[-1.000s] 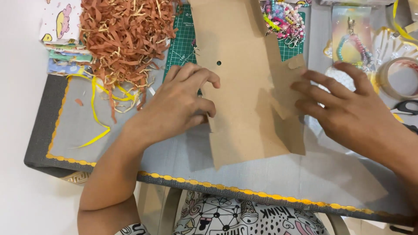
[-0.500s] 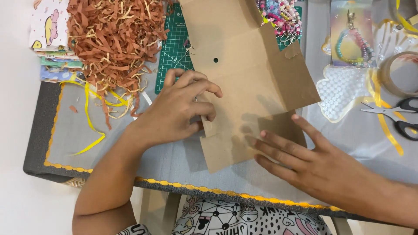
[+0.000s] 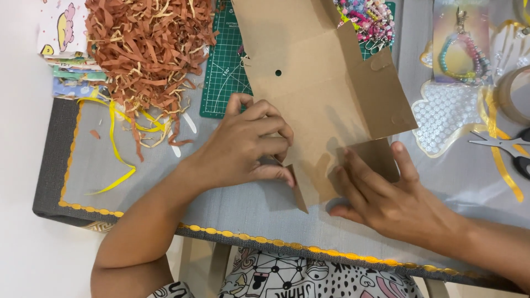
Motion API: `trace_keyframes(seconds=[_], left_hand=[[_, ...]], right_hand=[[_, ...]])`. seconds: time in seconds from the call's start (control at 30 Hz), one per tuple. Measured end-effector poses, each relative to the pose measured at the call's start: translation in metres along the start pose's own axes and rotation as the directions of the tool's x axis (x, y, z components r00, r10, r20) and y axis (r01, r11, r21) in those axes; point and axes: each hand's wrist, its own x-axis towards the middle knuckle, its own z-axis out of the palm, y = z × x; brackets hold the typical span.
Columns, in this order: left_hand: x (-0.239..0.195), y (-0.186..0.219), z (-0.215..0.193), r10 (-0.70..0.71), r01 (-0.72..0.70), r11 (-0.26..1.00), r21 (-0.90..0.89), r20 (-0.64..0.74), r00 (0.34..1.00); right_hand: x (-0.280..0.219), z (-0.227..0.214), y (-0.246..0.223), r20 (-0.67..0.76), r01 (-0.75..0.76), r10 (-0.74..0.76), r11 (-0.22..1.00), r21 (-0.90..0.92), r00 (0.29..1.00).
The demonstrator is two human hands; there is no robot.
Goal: The person folds a flat cardboard piece into a box shape by hand, aligning and tucking flaps and tabs to form the sides and bottom. The person secures the box structure by folding and interlocking the cardboard tabs without using tools.
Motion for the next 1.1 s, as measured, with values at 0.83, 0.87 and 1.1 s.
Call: trace_keyframes(seconds=[0.83,0.87,1.1], left_hand=[[0.009,0.02,-0.006,-0.229,0.227,0.955,-0.188,0.013,0.973],[0.01,0.021,-0.004,-0.245,0.237,0.955,-0.178,-0.026,0.969],[0.007,0.012,0.015,-0.265,0.239,0.959,-0.152,-0.186,0.946]], right_hand=[[0.013,0.013,0.02,-0.248,-0.222,0.216,0.975,0.005,0.944],[0.013,0.016,0.022,-0.25,-0.228,0.233,0.972,0.052,0.94],[0.016,0.019,0.033,-0.24,-0.252,0.273,0.961,0.117,0.932]])
